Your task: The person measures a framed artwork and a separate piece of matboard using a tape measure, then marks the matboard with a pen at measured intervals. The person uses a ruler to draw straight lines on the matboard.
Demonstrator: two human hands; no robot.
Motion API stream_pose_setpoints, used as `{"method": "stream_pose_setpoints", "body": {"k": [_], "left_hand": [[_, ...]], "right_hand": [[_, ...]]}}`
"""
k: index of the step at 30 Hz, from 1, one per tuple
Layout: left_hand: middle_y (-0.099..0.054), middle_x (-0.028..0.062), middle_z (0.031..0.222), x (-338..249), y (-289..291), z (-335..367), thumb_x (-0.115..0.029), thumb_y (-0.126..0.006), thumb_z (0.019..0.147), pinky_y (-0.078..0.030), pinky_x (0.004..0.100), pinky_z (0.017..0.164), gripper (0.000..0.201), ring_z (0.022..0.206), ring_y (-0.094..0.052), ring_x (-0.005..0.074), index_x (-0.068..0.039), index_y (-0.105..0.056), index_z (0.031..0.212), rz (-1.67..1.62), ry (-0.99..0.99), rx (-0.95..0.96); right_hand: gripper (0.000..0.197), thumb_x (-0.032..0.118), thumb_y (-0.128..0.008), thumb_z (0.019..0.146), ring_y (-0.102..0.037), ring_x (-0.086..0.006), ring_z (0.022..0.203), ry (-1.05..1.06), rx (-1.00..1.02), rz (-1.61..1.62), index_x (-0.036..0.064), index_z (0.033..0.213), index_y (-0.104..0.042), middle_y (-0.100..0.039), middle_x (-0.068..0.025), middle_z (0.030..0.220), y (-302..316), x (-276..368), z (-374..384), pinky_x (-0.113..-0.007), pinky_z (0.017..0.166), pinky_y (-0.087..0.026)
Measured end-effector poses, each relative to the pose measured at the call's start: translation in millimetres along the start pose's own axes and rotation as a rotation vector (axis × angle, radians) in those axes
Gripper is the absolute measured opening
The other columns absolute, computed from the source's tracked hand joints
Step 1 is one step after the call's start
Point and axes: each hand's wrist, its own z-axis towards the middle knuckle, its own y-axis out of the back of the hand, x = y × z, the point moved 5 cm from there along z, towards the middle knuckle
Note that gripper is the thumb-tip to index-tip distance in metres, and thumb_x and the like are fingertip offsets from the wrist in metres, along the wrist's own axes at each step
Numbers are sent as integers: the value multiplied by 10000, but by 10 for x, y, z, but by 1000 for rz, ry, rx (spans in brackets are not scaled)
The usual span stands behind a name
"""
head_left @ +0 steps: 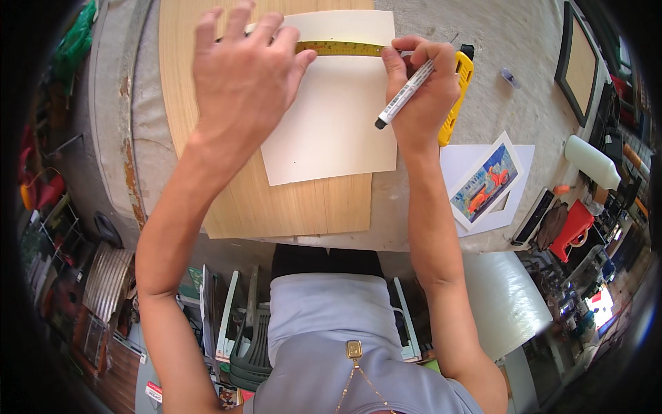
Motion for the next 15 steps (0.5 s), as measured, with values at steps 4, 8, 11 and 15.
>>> {"method": "stream_pose_setpoints", "body": {"k": [4,8,11,15], "left_hand": [[-699,-34,904,-59,-145,-40,-267,-743,830,-399,379,894,128,961,-627,179,-170,-719,909,-103,32,-33],[-695,-43,836,-3,-147,-16,-248,-745,817,-398,380,853,125,882,-635,176,-171,-718,911,-199,20,-35],[-706,-33,852,40,-138,-13,-186,-724,810,-399,363,873,100,902,-647,176,-159,-715,906,-177,38,78],[-718,-1,915,-109,-123,-17,-88,-686,776,-401,405,950,185,958,-658,189,-121,-713,956,-111,14,-5]], "right_hand": [[287,-13,-759,820,-595,-124,557,-71,-8,110,50,859,-482,-709,-72,784,15,-82,86,-251,537,-472],[285,-13,-760,818,-593,-95,561,-77,21,114,45,835,-482,-721,-76,805,-15,-75,87,-243,526,-467],[298,-30,-754,825,-613,-76,629,-70,50,108,44,823,-465,-732,-94,853,-22,-36,61,-224,562,-481],[333,-57,-744,839,-662,-64,774,-114,101,169,48,818,-429,-740,-133,920,-55,-71,14,-193,641,-510]]}}
